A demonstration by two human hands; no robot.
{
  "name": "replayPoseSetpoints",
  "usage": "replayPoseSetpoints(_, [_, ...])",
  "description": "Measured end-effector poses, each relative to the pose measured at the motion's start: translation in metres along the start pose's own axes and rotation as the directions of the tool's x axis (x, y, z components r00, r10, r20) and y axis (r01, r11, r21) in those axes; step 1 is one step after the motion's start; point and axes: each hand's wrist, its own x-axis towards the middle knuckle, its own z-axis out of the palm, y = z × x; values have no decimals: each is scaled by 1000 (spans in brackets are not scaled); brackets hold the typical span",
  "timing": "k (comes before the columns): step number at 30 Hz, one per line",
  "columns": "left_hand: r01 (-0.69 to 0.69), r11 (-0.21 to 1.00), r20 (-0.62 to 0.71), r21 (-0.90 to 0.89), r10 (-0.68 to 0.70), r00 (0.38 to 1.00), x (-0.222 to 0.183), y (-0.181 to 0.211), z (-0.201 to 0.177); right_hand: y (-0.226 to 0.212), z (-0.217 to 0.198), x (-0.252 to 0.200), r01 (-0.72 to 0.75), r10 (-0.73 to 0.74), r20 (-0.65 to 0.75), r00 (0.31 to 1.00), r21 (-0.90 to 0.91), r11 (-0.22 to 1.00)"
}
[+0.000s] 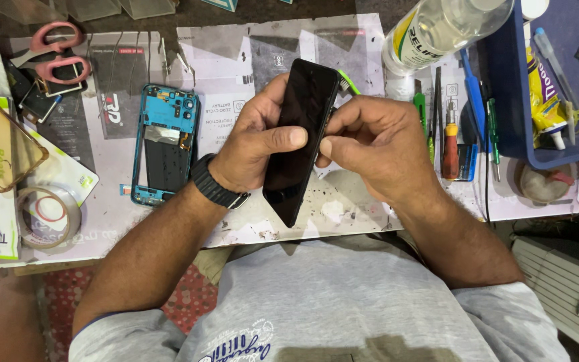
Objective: The person reassembles a disassembled smartphone by connecting internal components and securing the battery. They then power on the device to verify functionality, showing the Motorola boot screen.
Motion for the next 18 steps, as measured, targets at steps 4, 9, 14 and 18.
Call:
replayPoseSetpoints(4, [-4, 1000, 11, 1, 4, 1000, -1, 0, 0, 0, 0, 0, 2, -2, 4, 1000, 10, 1000])
replayPoseSetpoints(9, [-14, 1000, 4, 15, 14, 1000, 0, 2, 1, 1, 0, 1, 9, -9, 6, 1000, 8, 1000])
replayPoseSetpoints(14, [-20, 999, 0, 49, 20, 1000, 1, 2, 2, 1, -1, 0, 2, -2, -4, 1000, 30, 1000])
replayPoseSetpoints(18, [-27, 997, 6, 67, 27, 1000, 0, 2, 1, 2, -1, 0, 12, -12, 1, 1000, 25, 1000])
